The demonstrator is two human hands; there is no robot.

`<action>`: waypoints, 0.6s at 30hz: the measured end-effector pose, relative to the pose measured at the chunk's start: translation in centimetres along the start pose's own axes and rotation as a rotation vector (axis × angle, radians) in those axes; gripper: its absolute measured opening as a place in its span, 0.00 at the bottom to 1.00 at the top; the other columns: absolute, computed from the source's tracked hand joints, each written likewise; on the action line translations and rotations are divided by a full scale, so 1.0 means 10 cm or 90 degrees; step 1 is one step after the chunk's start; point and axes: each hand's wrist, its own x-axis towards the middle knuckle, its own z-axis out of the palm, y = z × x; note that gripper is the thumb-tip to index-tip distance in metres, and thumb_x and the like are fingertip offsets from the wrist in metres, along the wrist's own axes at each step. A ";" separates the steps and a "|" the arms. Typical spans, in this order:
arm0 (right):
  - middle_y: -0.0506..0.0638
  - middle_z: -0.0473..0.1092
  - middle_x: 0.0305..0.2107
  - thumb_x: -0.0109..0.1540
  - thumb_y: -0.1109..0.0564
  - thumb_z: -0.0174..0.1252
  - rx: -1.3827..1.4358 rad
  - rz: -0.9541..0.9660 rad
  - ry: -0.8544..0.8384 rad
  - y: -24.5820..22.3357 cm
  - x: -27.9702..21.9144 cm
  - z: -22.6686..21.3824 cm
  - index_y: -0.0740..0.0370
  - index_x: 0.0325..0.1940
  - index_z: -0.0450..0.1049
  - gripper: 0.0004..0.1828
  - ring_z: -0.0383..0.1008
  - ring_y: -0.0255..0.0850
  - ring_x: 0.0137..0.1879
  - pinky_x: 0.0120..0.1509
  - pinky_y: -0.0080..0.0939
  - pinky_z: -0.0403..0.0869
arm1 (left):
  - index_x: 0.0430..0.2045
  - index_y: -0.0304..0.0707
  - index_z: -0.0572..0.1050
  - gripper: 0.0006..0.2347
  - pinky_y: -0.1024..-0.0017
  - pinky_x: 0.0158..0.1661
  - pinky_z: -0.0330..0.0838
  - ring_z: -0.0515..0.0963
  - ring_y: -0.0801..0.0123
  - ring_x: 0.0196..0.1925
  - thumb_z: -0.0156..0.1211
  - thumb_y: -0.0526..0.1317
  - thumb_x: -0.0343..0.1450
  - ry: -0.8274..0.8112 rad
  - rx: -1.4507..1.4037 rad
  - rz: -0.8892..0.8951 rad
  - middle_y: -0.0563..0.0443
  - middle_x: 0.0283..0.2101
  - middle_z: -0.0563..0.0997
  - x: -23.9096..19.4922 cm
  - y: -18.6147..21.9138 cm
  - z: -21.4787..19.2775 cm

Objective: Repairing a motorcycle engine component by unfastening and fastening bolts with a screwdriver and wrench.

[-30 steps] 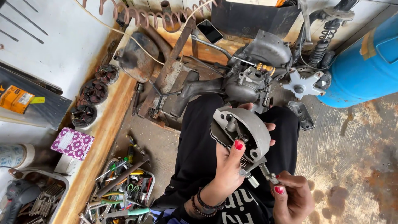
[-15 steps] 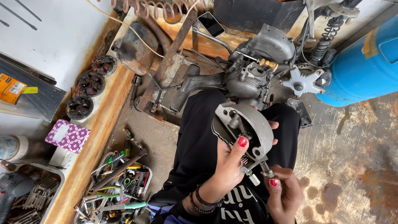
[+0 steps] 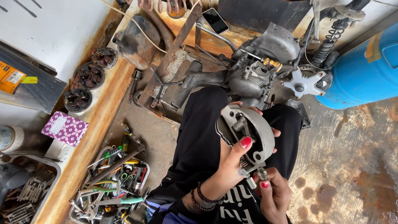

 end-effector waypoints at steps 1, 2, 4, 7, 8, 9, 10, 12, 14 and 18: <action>0.44 0.65 0.20 0.70 0.45 0.47 0.023 0.033 -0.003 -0.02 -0.01 0.01 0.59 0.31 0.68 0.19 0.59 0.28 0.17 0.18 0.27 0.65 | 0.67 0.49 0.55 0.30 0.56 0.50 0.80 0.78 0.44 0.58 0.64 0.41 0.71 -0.005 -0.026 -0.005 0.46 0.61 0.66 0.00 0.01 0.01; 0.44 0.65 0.20 0.70 0.45 0.47 0.022 0.034 -0.003 -0.04 0.01 0.00 0.59 0.31 0.68 0.19 0.59 0.28 0.17 0.18 0.27 0.65 | 0.67 0.49 0.55 0.30 0.56 0.50 0.80 0.78 0.44 0.58 0.64 0.41 0.71 -0.004 -0.028 -0.006 0.46 0.61 0.66 0.01 -0.04 -0.05; 0.42 0.54 0.15 0.70 0.45 0.45 0.058 0.055 -0.071 -0.08 0.05 -0.01 0.62 0.32 0.68 0.21 0.50 0.28 0.20 0.23 0.30 0.50 | 0.65 0.47 0.58 0.23 0.52 0.52 0.81 0.73 0.41 0.66 0.57 0.46 0.76 0.000 -0.139 0.021 0.39 0.66 0.65 0.05 -0.14 -0.17; 0.42 0.62 0.16 0.71 0.41 0.36 -0.122 -0.007 -0.154 -0.10 0.15 -0.06 0.57 0.30 0.69 0.26 0.56 0.32 0.20 0.28 0.34 0.57 | 0.59 0.46 0.64 0.18 0.63 0.32 0.84 0.81 0.44 0.48 0.56 0.47 0.76 0.084 -0.148 -0.047 0.38 0.56 0.70 0.08 -0.13 -0.19; 0.42 0.62 0.16 0.71 0.41 0.36 -0.122 -0.005 -0.156 -0.05 0.18 -0.11 0.57 0.30 0.69 0.26 0.56 0.32 0.20 0.28 0.34 0.57 | 0.59 0.46 0.64 0.18 0.63 0.32 0.84 0.81 0.44 0.48 0.56 0.47 0.76 0.086 -0.149 -0.046 0.38 0.56 0.70 0.08 -0.12 -0.20; 0.44 0.63 0.16 0.71 0.43 0.36 -0.158 -0.052 -0.213 0.00 0.22 -0.15 0.59 0.29 0.67 0.25 0.59 0.34 0.20 0.26 0.37 0.58 | 0.60 0.46 0.64 0.19 0.64 0.31 0.84 0.82 0.44 0.46 0.57 0.47 0.76 0.103 -0.152 -0.079 0.37 0.55 0.71 0.08 -0.11 -0.22; 0.45 0.65 0.17 0.71 0.46 0.35 -0.195 -0.101 -0.271 0.06 0.26 -0.21 0.60 0.29 0.65 0.23 0.62 0.36 0.19 0.25 0.39 0.59 | 0.61 0.45 0.65 0.20 0.65 0.29 0.84 0.83 0.43 0.43 0.57 0.48 0.75 0.118 -0.157 -0.110 0.36 0.54 0.73 0.08 -0.11 -0.23; 0.44 0.57 0.17 0.72 0.48 0.35 -0.195 -0.130 -0.316 0.01 0.38 -0.27 0.59 0.28 0.61 0.21 0.54 0.36 0.18 0.24 0.39 0.54 | 0.61 0.46 0.65 0.21 0.66 0.28 0.82 0.82 0.44 0.43 0.57 0.49 0.75 0.115 -0.168 -0.110 0.36 0.54 0.73 0.11 -0.12 -0.28; 0.43 0.49 0.18 0.72 0.51 0.35 -0.195 -0.160 -0.361 -0.02 0.44 -0.31 0.58 0.27 0.57 0.19 0.46 0.35 0.18 0.23 0.39 0.49 | 0.60 0.47 0.65 0.21 0.66 0.27 0.81 0.82 0.44 0.42 0.56 0.51 0.74 0.109 -0.179 -0.109 0.36 0.53 0.72 0.13 -0.12 -0.33; 0.43 0.57 0.16 0.71 0.48 0.36 -0.213 -0.144 -0.319 -0.03 0.48 -0.32 0.59 0.30 0.65 0.21 0.53 0.36 0.16 0.23 0.39 0.54 | 0.61 0.46 0.68 0.18 0.46 0.54 0.68 0.76 0.46 0.59 0.57 0.45 0.77 0.087 -0.296 -0.177 0.39 0.59 0.74 0.15 0.00 -0.33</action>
